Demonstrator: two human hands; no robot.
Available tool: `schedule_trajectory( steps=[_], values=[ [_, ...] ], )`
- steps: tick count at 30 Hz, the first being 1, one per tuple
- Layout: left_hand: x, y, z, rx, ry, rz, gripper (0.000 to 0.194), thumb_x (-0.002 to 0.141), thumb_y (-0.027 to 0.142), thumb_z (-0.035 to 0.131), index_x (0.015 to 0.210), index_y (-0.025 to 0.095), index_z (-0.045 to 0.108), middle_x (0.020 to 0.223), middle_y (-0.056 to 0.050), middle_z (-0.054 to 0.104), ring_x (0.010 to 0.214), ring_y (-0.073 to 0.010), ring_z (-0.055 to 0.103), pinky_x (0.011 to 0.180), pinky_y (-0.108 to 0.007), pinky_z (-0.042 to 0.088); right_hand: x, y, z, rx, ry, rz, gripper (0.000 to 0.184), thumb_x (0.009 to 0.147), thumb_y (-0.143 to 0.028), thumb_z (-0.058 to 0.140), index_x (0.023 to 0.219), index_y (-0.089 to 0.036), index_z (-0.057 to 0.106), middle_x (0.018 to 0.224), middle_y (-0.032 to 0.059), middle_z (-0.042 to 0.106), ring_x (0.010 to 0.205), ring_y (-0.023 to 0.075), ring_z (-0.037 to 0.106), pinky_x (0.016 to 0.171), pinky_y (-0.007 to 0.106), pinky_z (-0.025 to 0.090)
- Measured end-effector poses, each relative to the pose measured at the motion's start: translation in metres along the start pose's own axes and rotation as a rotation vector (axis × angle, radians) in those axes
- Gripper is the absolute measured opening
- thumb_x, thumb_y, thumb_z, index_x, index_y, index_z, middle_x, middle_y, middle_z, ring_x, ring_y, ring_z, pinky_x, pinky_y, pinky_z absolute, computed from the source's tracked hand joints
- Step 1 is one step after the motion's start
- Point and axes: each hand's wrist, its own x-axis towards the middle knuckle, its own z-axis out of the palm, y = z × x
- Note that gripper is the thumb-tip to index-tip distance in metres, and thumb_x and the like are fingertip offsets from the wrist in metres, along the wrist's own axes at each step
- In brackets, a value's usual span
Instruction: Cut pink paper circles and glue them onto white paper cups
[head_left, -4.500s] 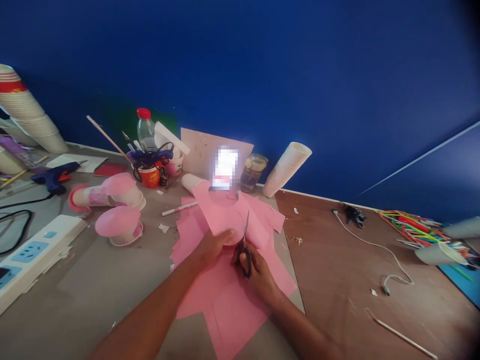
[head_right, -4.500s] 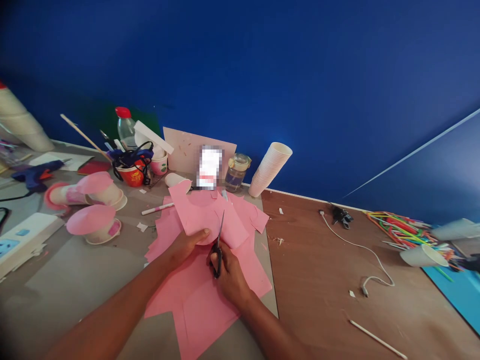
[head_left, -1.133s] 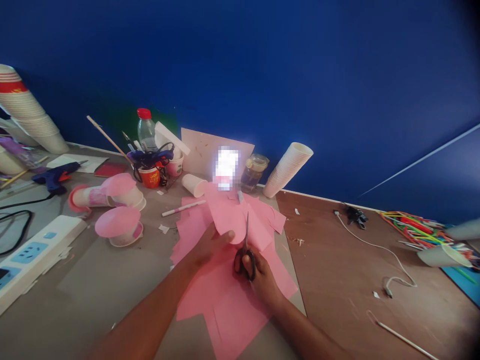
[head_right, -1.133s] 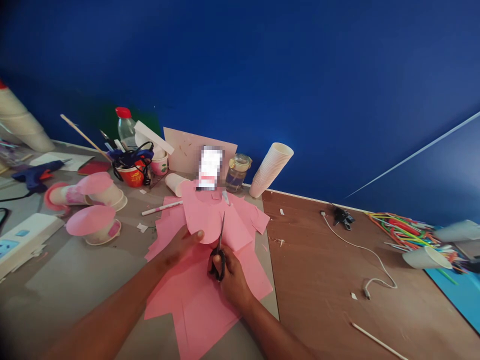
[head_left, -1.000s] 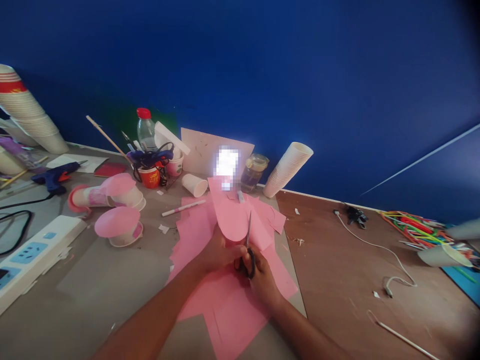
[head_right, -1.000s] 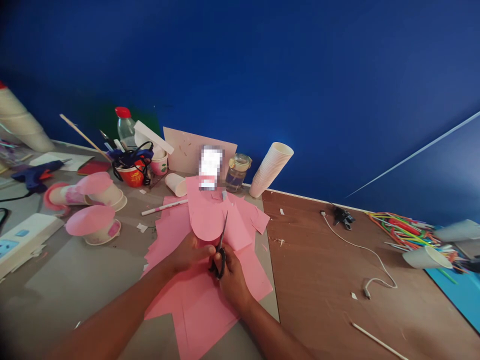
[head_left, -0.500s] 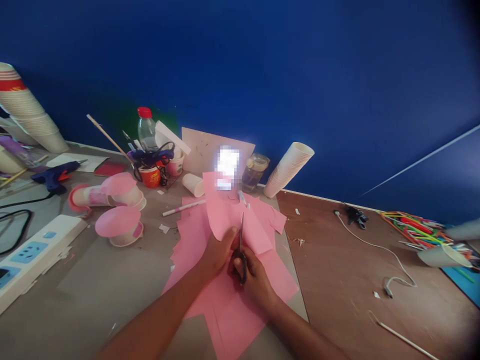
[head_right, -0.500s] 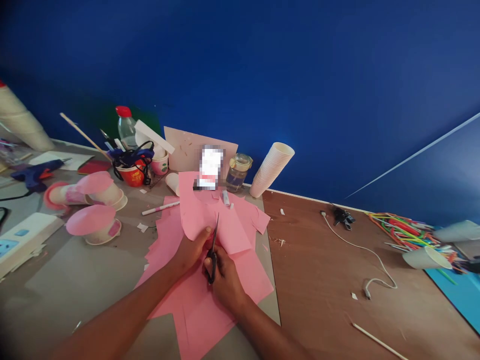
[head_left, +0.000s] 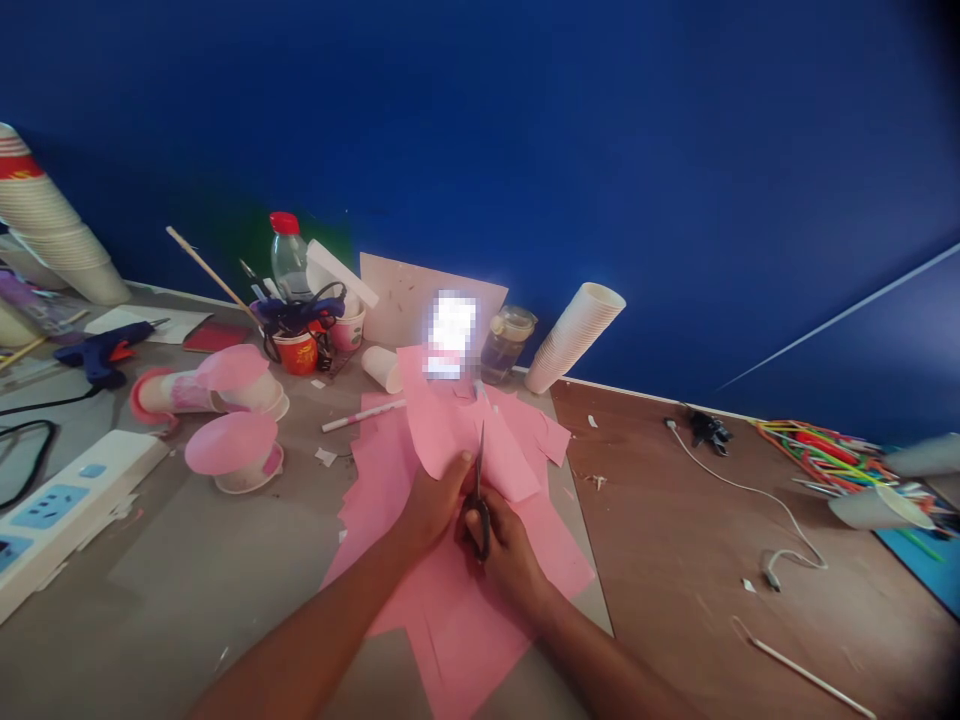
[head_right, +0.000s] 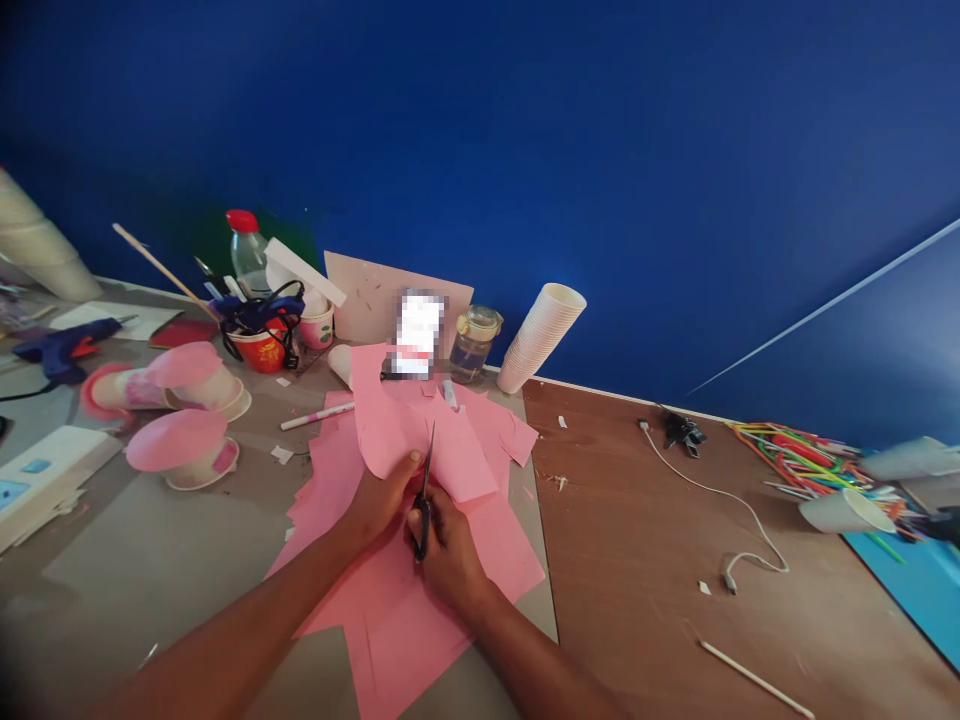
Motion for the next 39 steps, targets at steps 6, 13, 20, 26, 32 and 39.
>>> schedule_trajectory(
  steps=[6, 13, 20, 26, 32, 39],
  values=[
    [0.0008, 0.0002, -0.0004, -0.032, 0.014, -0.061, 0.035, 0.070, 0.051, 0.061, 0.076, 0.016, 0.063, 0.064, -0.004, 0.064, 0.073, -0.0213, 0.058, 0.064, -0.030, 0.044, 0.0001, -0.0016, -0.0007, -0.014, -0.012, -0.022, 0.031, 0.088, -0.049, 0.043, 0.083, -0.019, 0.047, 0.063, -0.0029, 0.046, 0.051, 0.0094, 0.039, 0.043, 0.021, 0.035],
    [-0.0012, 0.0026, 0.0002, -0.077, 0.032, -0.018, 0.033, 0.070, 0.048, 0.061, 0.067, 0.015, 0.059, 0.060, 0.000, 0.059, 0.058, -0.0141, 0.052, 0.058, -0.027, 0.042, -0.0002, -0.0016, -0.0010, -0.037, -0.014, -0.021, 0.031, 0.089, -0.048, 0.041, 0.087, -0.018, 0.047, 0.062, -0.0042, 0.044, 0.049, 0.0085, 0.037, 0.042, 0.021, 0.034],
    [-0.0006, 0.0037, -0.0003, -0.092, 0.022, -0.006, 0.030, 0.070, 0.044, 0.061, 0.065, 0.015, 0.058, 0.059, 0.000, 0.058, 0.056, -0.0125, 0.051, 0.058, -0.026, 0.042, 0.0002, -0.0003, -0.0015, -0.052, -0.009, -0.035, 0.030, 0.090, -0.047, 0.041, 0.083, -0.018, 0.045, 0.061, -0.0041, 0.043, 0.049, 0.0083, 0.036, 0.042, 0.021, 0.033],
    [0.0015, 0.0001, -0.0003, -0.095, 0.046, -0.011, 0.031, 0.069, 0.045, 0.063, 0.066, 0.014, 0.060, 0.062, -0.001, 0.060, 0.060, -0.0139, 0.054, 0.062, -0.026, 0.044, -0.0005, -0.0037, -0.0001, -0.032, 0.003, -0.014, 0.031, 0.088, -0.049, 0.044, 0.082, -0.018, 0.045, 0.061, -0.0046, 0.040, 0.049, 0.0081, 0.035, 0.042, 0.021, 0.032],
    [0.0012, 0.0018, 0.0003, -0.107, 0.052, 0.025, 0.031, 0.070, 0.044, 0.063, 0.072, 0.013, 0.063, 0.068, -0.004, 0.065, 0.066, -0.0164, 0.059, 0.065, -0.028, 0.046, -0.0002, -0.0027, -0.0007, -0.040, 0.003, -0.003, 0.031, 0.088, -0.049, 0.044, 0.081, -0.019, 0.045, 0.061, -0.0047, 0.039, 0.050, 0.0083, 0.036, 0.041, 0.020, 0.032],
    [-0.0019, 0.0039, 0.0006, -0.056, 0.081, 0.034, 0.029, 0.072, 0.041, 0.061, 0.078, 0.013, 0.065, 0.075, -0.007, 0.068, 0.071, -0.0181, 0.061, 0.067, -0.028, 0.048, 0.0010, 0.0007, -0.0016, -0.027, -0.002, 0.022, 0.031, 0.088, -0.049, 0.044, 0.086, -0.018, 0.047, 0.061, -0.0046, 0.041, 0.049, 0.0087, 0.038, 0.041, 0.020, 0.033]
  ],
)
